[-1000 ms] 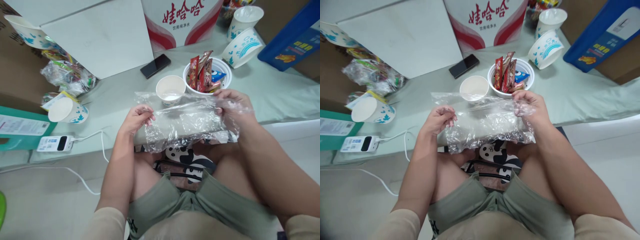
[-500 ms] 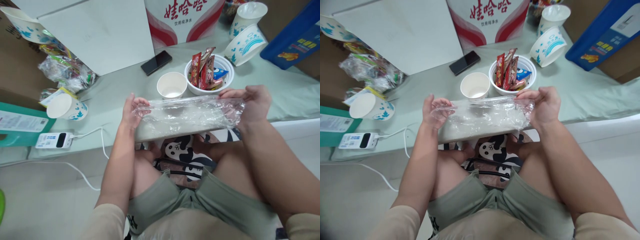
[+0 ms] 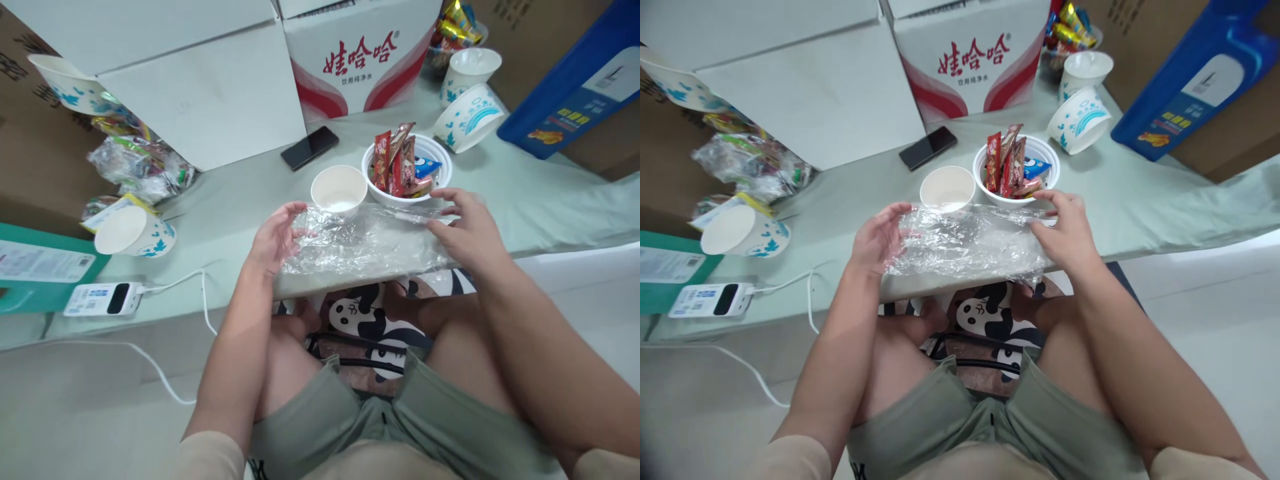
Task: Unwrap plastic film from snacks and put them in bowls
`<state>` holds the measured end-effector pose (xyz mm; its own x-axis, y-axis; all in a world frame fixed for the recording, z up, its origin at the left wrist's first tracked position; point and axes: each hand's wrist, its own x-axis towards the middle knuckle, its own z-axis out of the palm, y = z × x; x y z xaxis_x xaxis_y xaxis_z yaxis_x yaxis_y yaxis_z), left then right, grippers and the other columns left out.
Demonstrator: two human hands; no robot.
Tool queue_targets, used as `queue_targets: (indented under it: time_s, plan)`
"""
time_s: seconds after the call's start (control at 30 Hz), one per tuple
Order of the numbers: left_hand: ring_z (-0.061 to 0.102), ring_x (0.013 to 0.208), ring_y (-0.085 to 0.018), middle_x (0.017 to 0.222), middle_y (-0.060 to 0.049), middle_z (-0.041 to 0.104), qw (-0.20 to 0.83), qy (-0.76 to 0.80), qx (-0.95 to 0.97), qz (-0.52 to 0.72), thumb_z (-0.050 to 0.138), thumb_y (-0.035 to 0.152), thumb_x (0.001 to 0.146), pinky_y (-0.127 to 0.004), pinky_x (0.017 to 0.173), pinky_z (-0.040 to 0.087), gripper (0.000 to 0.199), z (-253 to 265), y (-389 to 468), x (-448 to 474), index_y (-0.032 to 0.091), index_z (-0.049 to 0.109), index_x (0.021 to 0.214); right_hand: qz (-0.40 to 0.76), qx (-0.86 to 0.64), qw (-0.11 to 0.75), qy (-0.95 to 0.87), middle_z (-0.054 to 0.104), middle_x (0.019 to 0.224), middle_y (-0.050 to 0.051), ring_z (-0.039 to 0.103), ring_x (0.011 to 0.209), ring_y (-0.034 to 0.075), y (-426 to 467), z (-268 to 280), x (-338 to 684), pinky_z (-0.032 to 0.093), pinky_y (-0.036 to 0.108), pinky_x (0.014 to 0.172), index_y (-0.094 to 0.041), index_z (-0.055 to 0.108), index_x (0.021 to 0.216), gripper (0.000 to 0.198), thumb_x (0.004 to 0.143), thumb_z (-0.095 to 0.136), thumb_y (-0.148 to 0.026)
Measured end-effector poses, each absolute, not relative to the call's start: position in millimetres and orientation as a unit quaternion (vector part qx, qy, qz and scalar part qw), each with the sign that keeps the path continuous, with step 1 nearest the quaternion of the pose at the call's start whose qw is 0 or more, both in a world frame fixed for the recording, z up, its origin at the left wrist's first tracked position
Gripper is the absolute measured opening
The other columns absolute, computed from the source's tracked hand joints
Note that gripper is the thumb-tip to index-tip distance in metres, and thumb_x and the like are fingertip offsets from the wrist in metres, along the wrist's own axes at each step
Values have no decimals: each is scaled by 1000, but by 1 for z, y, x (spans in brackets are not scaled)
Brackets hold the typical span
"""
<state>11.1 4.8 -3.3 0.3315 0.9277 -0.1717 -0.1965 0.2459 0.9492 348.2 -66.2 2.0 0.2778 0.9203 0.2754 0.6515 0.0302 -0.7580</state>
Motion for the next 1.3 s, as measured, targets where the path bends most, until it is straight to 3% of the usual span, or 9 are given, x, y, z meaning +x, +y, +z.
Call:
queue_targets:
  time_s: [0.13, 0.33, 0.4, 0.53, 0.7, 0.77, 1.0, 1.17, 1.3]
  plan:
    - [61, 60, -8, 129, -10, 62, 705, 343, 466, 411, 86, 32, 56, -20, 40, 42, 59, -2, 1, 16, 21, 68, 112, 73, -645, 493, -580, 62, 109, 8, 61, 111, 28, -69, 13, 341, 51, 49, 98, -26, 67, 107, 28, 80, 66, -23]
    - [48, 41, -3, 127, -14, 65, 767, 269, 501, 298, 91, 36, 49, -23, 33, 33, 71, 4, -12, 24, 22, 67, 115, 454, -395, 453, -658, 63, 136, 9, 60, 126, 25, -75, 23, 285, 50, 43, 106, -28, 53, 134, 60, 80, 77, -38]
    - [45, 40, -3, 126, -15, 67, 774, 253, 510, 279, 92, 41, 46, -22, 31, 29, 75, 6, -14, 25, 24, 67, 115, 538, -364, 374, -662, 69, 125, 10, 66, 114, 24, -77, 26, 269, 56, 39, 95, -25, 53, 133, 65, 74, 80, -34]
    - [50, 44, -5, 125, -11, 68, 760, 284, 466, 353, 87, 46, 54, -21, 35, 35, 77, 12, -11, 20, 32, 62, 125, 638, -399, 262, -604, 61, 62, -4, 58, 54, 12, -81, 34, 261, 49, 25, 53, -19, 63, 88, 17, 80, 70, -32]
    - [73, 81, -21, 111, -12, 73, 772, 318, 378, 400, 72, 78, 62, -29, 65, 58, 76, 12, -21, 37, 19, 69, 110, 607, -498, 424, -451, 64, 66, -3, 58, 51, 9, -80, 34, 265, 46, 23, 51, -19, 59, 78, 25, 75, 74, -39]
    - [74, 96, -25, 111, -13, 75, 794, 315, 395, 339, 85, 66, 55, -33, 80, 60, 73, 10, -31, 53, 18, 71, 108, 606, -512, 454, -405, 65, 68, -2, 61, 54, 10, -77, 30, 264, 48, 23, 53, -20, 58, 77, 30, 72, 77, -43]
    - [61, 44, -9, 58, 2, 67, 706, 422, 396, 409, 86, 36, 59, -17, 41, 40, 34, 9, -34, 73, 15, 63, 72, 562, -536, 507, -374, 56, 51, -4, 52, 42, 9, -73, 21, 268, 42, 23, 46, -20, 58, 72, 38, 76, 72, -55]
    - [67, 49, -12, 63, 5, 70, 662, 399, 437, 459, 87, 42, 65, -19, 44, 47, 62, 7, -35, 66, 22, 55, 114, 505, -535, 545, -403, 59, 56, -5, 56, 48, 13, -74, 13, 275, 49, 26, 52, -23, 60, 110, 40, 87, 63, -56]
    - [67, 50, -11, 68, 9, 69, 585, 405, 474, 518, 83, 44, 75, -20, 46, 49, 72, 6, -44, 63, 35, 36, 129, 415, -493, 538, -544, 70, 87, 1, 69, 75, 19, -84, 14, 278, 58, 36, 75, -33, 34, 147, 70, 89, 66, -52]
